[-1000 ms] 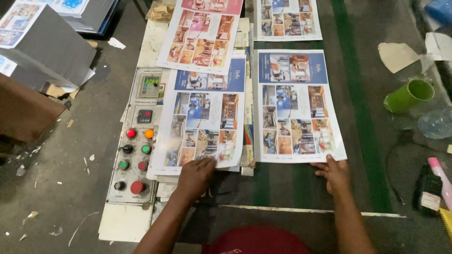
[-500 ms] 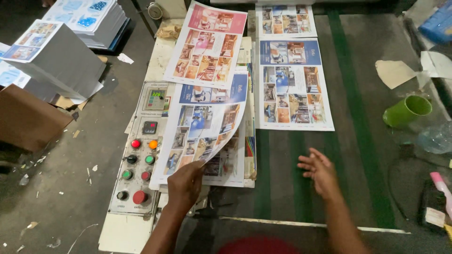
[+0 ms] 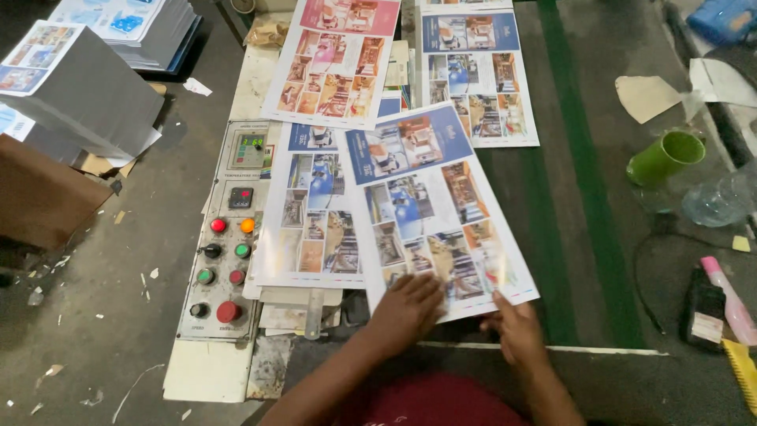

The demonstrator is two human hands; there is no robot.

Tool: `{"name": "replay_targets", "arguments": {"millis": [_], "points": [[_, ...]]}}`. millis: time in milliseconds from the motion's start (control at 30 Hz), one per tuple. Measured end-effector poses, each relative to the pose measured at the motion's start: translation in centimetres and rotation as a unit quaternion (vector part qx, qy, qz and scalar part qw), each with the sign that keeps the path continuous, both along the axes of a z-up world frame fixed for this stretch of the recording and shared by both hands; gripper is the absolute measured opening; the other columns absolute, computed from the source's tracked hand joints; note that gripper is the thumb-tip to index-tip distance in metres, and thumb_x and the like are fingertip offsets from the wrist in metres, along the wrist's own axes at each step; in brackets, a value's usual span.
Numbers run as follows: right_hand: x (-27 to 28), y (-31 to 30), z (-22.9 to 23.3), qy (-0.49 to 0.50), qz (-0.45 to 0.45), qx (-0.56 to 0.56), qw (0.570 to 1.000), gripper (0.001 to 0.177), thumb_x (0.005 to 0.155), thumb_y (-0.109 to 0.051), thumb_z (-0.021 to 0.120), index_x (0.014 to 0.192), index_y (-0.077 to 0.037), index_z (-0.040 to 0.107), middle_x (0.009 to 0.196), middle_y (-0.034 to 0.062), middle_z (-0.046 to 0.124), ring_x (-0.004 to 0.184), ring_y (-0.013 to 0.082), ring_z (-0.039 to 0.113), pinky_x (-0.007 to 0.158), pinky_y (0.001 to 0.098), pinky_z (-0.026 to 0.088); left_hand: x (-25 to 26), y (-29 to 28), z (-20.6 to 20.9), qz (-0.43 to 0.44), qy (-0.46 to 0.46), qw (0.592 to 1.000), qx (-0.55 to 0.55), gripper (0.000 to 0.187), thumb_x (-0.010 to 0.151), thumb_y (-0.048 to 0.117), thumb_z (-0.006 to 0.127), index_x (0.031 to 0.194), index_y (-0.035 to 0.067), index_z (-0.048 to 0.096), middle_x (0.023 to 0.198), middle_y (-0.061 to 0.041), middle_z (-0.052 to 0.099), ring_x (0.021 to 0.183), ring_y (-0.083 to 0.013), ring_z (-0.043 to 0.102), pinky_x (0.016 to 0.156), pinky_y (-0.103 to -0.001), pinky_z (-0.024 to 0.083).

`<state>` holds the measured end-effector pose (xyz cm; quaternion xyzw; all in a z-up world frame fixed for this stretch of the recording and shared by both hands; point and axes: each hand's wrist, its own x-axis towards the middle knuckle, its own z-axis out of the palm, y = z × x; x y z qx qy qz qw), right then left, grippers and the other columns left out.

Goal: The person sorts through a stack of printed papers on a workbench, flipping through them and separating them into piles. The person handles the papers by hand, moving them from one side of the table to the other.

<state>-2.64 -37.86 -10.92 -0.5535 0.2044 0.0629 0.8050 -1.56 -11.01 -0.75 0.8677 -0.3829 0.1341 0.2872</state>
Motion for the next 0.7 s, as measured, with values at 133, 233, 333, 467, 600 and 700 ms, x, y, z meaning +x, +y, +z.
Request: {"name": "replay_targets", "arguments": {"millis": [133,233,333,467,600,700], "points": [[-1.6,-5.7,-0.2,0.012,-0.069,-0.054,0.996,0.027,0.101,-0.016,0.059,0.126,-0.005,0.06,0.098,0.0089,0.07,0.072,0.0182,0.064,0.053,0.0336,0.053,1.1,5.7,-3.1,0.136,0.016,0.985,0.104,0.041,0.103,0.034,0.062,0.13,0.003,0.066,0.143,-0.019,0.063,0.138,-0.0337,0.054,0.118,-0.052,0.037],[-3.1,-9.3,-1.0,0.016,-0.097,-0.081,0.992,0.028,0.102,-0.016,0.059,0.128,-0.005,0.061,0.1,0.0094,0.07,0.073,0.0184,0.064,0.053,0.0325,0.052,1.2,9.0,-0.9,0.181,0.03,0.975,0.128,0.06,0.094,0.042,0.064,0.133,-0.002,0.06,0.144,-0.025,0.057,0.138,-0.0387,0.047,0.117,-0.055,0.032],[-3.6,-11.2,-1.7,0.04,-0.12,-0.114,0.985,0.029,0.104,-0.017,0.058,0.13,-0.005,0.061,0.102,0.0109,0.071,0.074,0.0197,0.064,0.055,0.0322,0.051,0.9,10.8,-2.2,0.202,0.023,0.968,0.147,0.069,0.084,0.042,0.066,0.133,-0.006,0.057,0.143,-0.029,0.055,0.137,-0.0415,0.045,0.113,-0.056,0.032],[-2.4,-10.7,-1.8,0.07,-0.122,-0.141,0.98,0.031,0.104,-0.017,0.059,0.132,-0.005,0.059,0.106,0.0111,0.07,0.077,0.0195,0.065,0.055,0.0332,0.052,1.1,11.8,-4.3,0.201,-0.02,0.967,0.156,0.048,0.091,0.022,0.064,0.131,-0.003,0.061,0.14,-0.024,0.062,0.133,-0.0383,0.056,0.108,-0.049,0.044],[1.9,-7.4,0.2,0.046,-0.049,-0.141,0.988,0.034,0.102,-0.018,0.058,0.134,-0.005,0.055,0.109,0.0117,0.071,0.084,0.0227,0.071,0.056,0.0344,0.054,1.7,11.7,-1.5,0.207,-0.024,0.971,0.12,0.034,0.09,0.009,0.064,0.122,0.0,0.066,0.124,-0.02,0.071,0.117,-0.0351,0.07,0.095,-0.043,0.056],[6.4,-6.3,0.6,0.012,-0.01,-0.144,0.989,0.035,0.103,-0.019,0.055,0.136,-0.005,0.055,0.112,0.0125,0.073,0.089,0.0256,0.073,0.057,0.0339,0.054,1.9,11.9,-0.3,0.209,0.017,0.974,0.088,0.022,0.089,0.011,0.065,0.11,0.003,0.068,0.114,-0.017,0.076,0.104,-0.0344,0.073,0.085,-0.044,0.058]]}}
